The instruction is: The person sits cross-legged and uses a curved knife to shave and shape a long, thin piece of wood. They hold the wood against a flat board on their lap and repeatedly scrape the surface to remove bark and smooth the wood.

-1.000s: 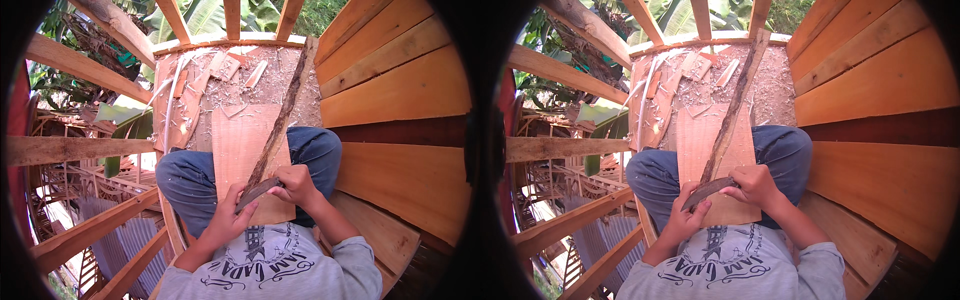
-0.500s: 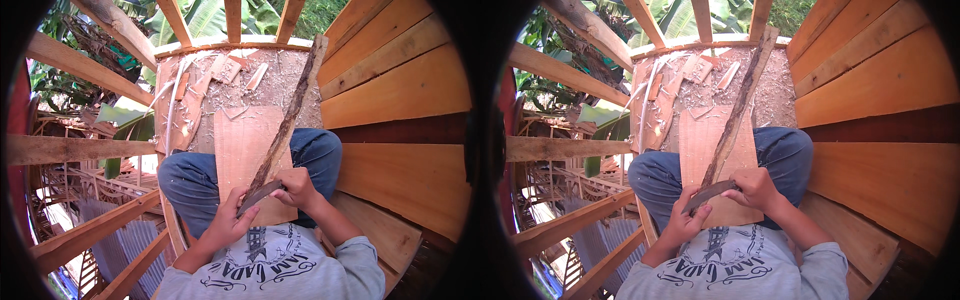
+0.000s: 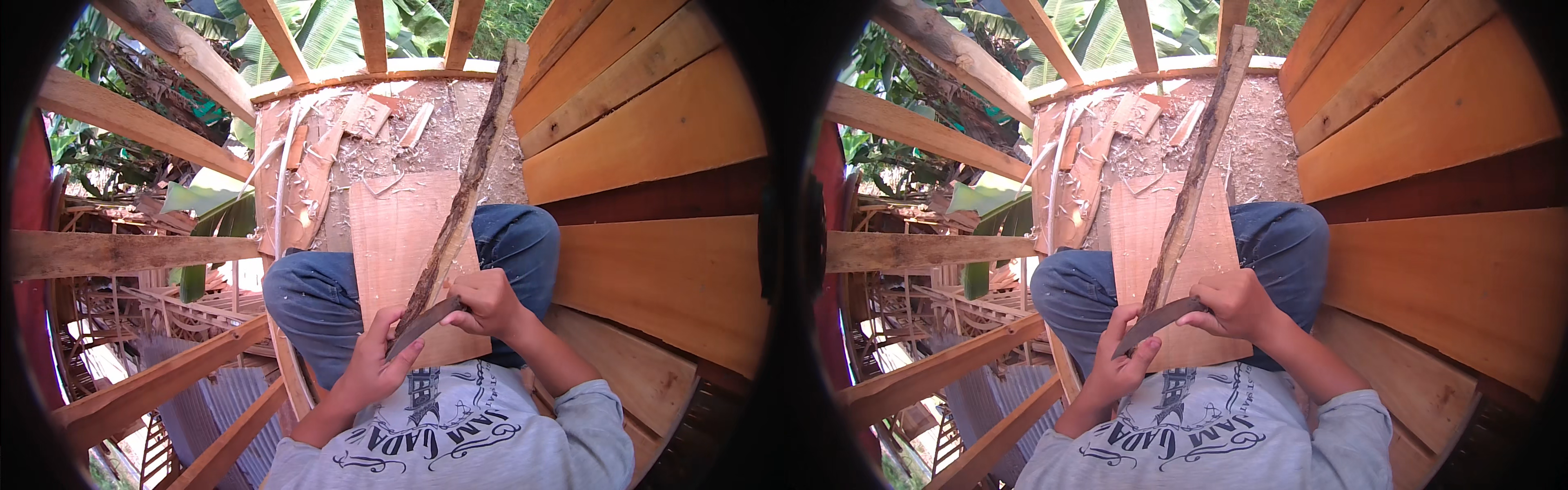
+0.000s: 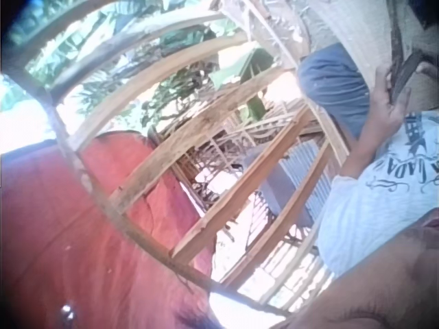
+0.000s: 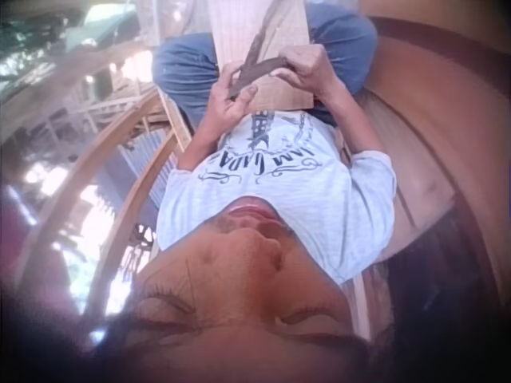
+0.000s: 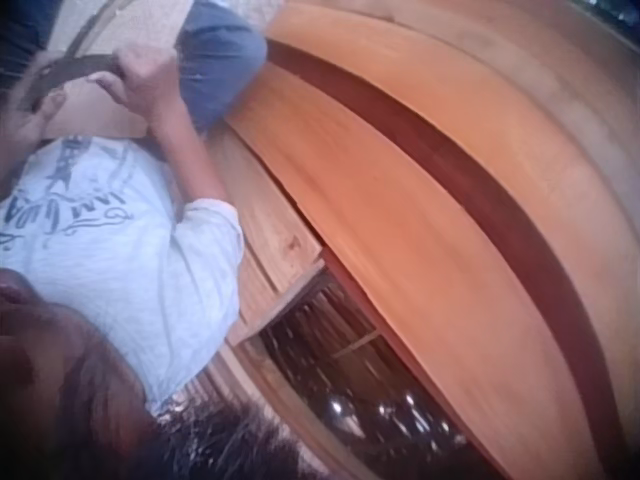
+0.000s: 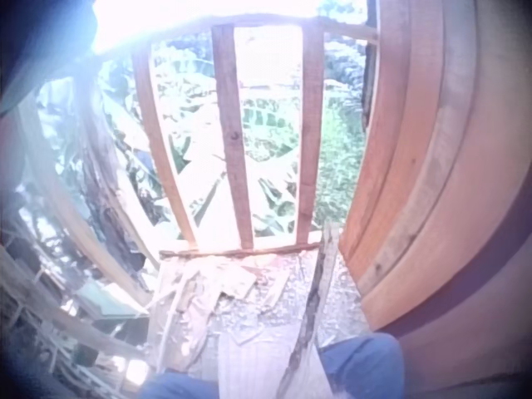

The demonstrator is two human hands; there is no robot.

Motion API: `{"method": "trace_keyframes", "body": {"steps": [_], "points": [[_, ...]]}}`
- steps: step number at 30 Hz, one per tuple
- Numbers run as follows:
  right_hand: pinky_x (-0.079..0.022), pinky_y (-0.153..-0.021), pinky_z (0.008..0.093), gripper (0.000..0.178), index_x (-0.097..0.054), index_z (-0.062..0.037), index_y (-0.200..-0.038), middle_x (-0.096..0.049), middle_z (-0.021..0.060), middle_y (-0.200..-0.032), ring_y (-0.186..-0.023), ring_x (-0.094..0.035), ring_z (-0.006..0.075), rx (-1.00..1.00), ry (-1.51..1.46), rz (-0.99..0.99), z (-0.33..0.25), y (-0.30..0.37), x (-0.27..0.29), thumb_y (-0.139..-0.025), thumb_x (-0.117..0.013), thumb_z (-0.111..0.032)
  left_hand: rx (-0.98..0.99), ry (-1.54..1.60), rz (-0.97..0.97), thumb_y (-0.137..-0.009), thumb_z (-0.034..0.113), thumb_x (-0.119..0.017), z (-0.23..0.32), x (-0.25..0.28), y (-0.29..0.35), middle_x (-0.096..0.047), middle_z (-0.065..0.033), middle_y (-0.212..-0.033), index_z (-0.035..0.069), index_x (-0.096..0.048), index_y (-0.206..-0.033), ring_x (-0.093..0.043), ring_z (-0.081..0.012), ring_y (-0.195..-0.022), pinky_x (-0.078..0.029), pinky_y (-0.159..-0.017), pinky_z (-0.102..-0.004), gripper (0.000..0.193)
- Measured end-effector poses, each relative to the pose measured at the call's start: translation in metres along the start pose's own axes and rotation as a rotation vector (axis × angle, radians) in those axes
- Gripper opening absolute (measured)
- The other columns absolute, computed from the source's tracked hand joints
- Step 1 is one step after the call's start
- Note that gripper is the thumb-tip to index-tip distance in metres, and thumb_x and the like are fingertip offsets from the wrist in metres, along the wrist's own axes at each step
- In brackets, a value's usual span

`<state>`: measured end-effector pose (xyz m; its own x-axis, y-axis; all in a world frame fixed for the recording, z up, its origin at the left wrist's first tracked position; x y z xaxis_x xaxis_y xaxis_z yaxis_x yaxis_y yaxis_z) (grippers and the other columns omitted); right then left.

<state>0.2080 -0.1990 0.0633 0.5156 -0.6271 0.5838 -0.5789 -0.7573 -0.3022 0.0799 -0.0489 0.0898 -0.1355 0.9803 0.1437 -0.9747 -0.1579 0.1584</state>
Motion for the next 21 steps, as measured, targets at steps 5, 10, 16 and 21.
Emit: {"method": "trace_keyframes", "body": {"steps": [5, 10, 16, 21], "points": [[-0.039, -0.043, 0.0305, 0.038, -0.059, -0.0030, -0.068, -0.052, 0.0098, -0.055, -0.047, -0.055, 0.0255, -0.237, -0.182, 0.156, 0.008, -0.001, 0.000, -0.083, -0.064, -0.037, 0.153, 0.082, -0.054, -0.087, 0.009, -0.058, -0.006, 0.002, 0.006, -0.054, -0.0021, -0.086, -0.002, -0.042, -0.120, -0.050, -0.0061, -0.073, -0.040, -0.065, -0.0198, 0.038], [-0.039, -0.043, 0.0316, 0.038, -0.058, -0.0035, -0.066, -0.050, 0.0086, -0.054, -0.047, -0.054, 0.0250, -0.062, -0.039, 0.062, 0.012, 0.001, 0.003, -0.083, -0.064, -0.037, 0.065, 0.076, -0.041, -0.086, 0.008, -0.060, -0.008, 0.002, 0.007, -0.056, -0.0026, -0.067, 0.000, -0.043, -0.117, -0.049, -0.0043, -0.059, -0.038, -0.052, -0.0207, 0.036], [-0.040, -0.044, 0.0325, 0.036, -0.058, -0.0041, -0.068, -0.049, 0.0096, -0.054, -0.047, -0.053, 0.0250, 0.029, -0.020, 0.003, 0.002, 0.002, -0.001, -0.083, -0.064, -0.036, -0.032, 0.020, 0.002, -0.086, 0.008, -0.059, -0.014, -0.004, 0.008, -0.056, -0.0032, -0.074, 0.000, -0.042, -0.120, -0.049, -0.0045, -0.062, -0.039, -0.055, -0.0201, 0.039], [-0.041, -0.045, 0.0327, 0.032, -0.063, -0.0034, -0.074, -0.053, 0.0110, -0.057, -0.048, -0.055, 0.0257, -0.163, -0.187, 0.111, -0.005, 0.001, -0.002, -0.082, -0.065, -0.034, 0.024, -0.027, -0.039, -0.087, 0.008, -0.058, -0.008, -0.005, 0.004, -0.053, -0.0026, -0.091, -0.002, -0.040, -0.124, -0.046, -0.0042, -0.071, -0.038, -0.063, -0.0191, 0.042]]}}
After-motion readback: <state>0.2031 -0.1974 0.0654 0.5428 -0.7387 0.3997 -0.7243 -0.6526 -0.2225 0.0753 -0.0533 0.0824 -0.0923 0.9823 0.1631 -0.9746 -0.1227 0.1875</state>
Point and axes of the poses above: each hand's wrist, its own y-axis away from the middle knuckle, its own x-axis out of the back of the hand, z = x × y, the point moved 3 cm from there along -y, towards the middle knuckle
